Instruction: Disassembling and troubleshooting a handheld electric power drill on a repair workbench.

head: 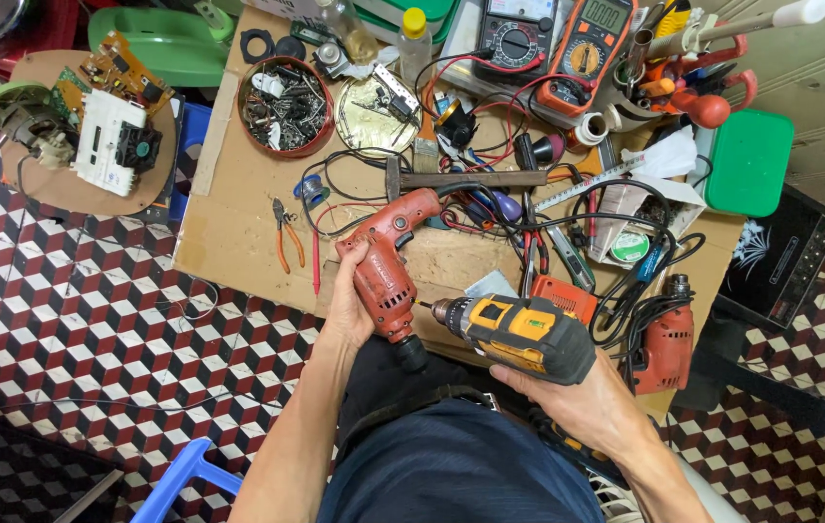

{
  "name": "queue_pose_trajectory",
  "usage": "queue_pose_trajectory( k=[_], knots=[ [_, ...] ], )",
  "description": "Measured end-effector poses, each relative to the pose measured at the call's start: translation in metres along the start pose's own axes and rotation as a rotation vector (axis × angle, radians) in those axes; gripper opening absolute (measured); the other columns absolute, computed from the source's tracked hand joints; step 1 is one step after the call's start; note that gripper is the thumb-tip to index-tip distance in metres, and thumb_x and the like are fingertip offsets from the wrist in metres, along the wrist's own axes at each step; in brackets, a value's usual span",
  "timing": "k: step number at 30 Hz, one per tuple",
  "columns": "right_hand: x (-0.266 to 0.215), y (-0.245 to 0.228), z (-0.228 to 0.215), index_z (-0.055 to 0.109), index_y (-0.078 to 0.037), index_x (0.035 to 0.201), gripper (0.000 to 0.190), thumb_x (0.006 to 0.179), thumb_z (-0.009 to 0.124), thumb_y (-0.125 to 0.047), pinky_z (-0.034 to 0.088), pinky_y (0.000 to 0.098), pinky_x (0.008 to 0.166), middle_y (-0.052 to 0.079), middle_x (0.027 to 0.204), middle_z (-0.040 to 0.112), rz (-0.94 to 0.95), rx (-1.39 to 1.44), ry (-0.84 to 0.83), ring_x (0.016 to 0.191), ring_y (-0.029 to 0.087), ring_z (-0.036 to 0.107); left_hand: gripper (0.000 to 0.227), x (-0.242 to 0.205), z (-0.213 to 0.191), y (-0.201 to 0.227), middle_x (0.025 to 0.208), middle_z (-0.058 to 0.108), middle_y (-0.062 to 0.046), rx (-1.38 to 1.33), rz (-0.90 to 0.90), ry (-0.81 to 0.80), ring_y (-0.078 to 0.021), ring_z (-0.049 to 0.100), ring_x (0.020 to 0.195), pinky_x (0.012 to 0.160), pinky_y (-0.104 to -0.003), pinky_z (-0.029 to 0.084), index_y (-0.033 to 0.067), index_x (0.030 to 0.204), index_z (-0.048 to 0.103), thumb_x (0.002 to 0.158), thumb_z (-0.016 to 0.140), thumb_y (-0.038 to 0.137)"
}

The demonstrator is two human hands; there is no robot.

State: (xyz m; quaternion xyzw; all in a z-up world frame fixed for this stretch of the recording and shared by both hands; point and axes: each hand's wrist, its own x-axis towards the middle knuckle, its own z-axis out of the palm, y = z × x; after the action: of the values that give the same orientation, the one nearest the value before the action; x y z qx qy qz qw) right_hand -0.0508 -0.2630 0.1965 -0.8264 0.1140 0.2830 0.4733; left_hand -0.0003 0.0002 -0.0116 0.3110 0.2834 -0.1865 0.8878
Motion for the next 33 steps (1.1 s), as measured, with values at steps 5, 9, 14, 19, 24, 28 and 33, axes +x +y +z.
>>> queue_pose_trajectory(
  k=[5,9,14,19,24,28,33],
  knots=[
    [0.001,-0.02,-0.004,0.074,-0.012,0.119,0.045,0.077,0.084,-0.026,0.059,0.0314,0.085,0.003,0.106,0.083,0.09,-0.057,-0.057,0.096,0.014,0.077,0.056,-0.002,0.001,-0.001,0.102,0.068,-0.01,-0.012,-0.038,0.065,-0.02,0.071,0.087,0.077,-0.039,0.062,0.0069,0.124,0.059,0.086,0.072,0.046],
    [0.008,-0.03,-0.011,0.064,-0.014,0.133,0.061,0.077,0.083,-0.031,0.055,0.0342,0.092,0.008,0.115,0.077,-0.014,-0.247,-0.092,0.105,0.022,0.074,0.059,-0.003,0.005,-0.002,0.1,0.069,-0.01,0.007,-0.064,0.075,-0.0205,0.071,0.085,0.076,-0.039,0.062,0.0057,0.123,0.059,0.085,0.072,0.048],
    [0.02,-0.026,-0.016,0.05,-0.01,0.142,0.077,0.077,0.083,-0.032,0.052,0.0384,0.092,0.015,0.127,0.069,-0.268,-0.234,-0.11,0.113,0.031,0.069,0.059,-0.006,0.01,0.001,0.099,0.068,-0.011,0.02,-0.053,0.057,-0.0207,0.071,0.085,0.074,-0.04,0.062,0.0048,0.122,0.059,0.087,0.07,0.051],
    [0.025,-0.035,-0.017,0.055,-0.012,0.136,0.068,0.078,0.081,-0.036,0.055,0.038,0.091,0.011,0.118,0.075,-0.276,-0.203,-0.181,0.11,0.029,0.073,0.058,-0.01,0.011,0.004,0.1,0.068,-0.01,0.034,-0.023,0.049,-0.0203,0.071,0.086,0.074,-0.039,0.062,0.0044,0.122,0.058,0.089,0.068,0.051],
    [0.02,-0.05,-0.019,0.056,-0.019,0.142,0.072,0.076,0.08,-0.038,0.055,0.041,0.084,0.012,0.108,0.076,-0.189,-0.28,-0.198,0.099,0.033,0.074,0.059,-0.009,0.012,0.002,0.1,0.068,-0.01,0.018,-0.023,0.046,-0.0204,0.071,0.086,0.075,-0.039,0.062,0.0049,0.123,0.057,0.088,0.068,0.051],
    [0.022,-0.04,-0.018,0.054,-0.014,0.138,0.071,0.077,0.083,-0.037,0.056,0.0436,0.079,0.016,0.109,0.074,-0.305,-0.281,-0.15,0.094,0.037,0.073,0.059,-0.009,0.01,-0.001,0.1,0.068,-0.011,0.013,-0.033,0.047,-0.0208,0.071,0.087,0.076,-0.039,0.062,0.0047,0.123,0.057,0.087,0.069,0.051],
    [0.022,-0.051,-0.018,0.055,-0.021,0.143,0.073,0.075,0.08,-0.034,0.057,0.0433,0.074,0.013,0.093,0.077,-0.187,-0.28,-0.198,0.083,0.034,0.076,0.061,-0.012,0.007,-0.006,0.103,0.068,-0.011,0.008,-0.05,0.046,-0.0215,0.07,0.091,0.08,-0.041,0.061,0.0052,0.125,0.057,0.088,0.069,0.052]
  ],
)
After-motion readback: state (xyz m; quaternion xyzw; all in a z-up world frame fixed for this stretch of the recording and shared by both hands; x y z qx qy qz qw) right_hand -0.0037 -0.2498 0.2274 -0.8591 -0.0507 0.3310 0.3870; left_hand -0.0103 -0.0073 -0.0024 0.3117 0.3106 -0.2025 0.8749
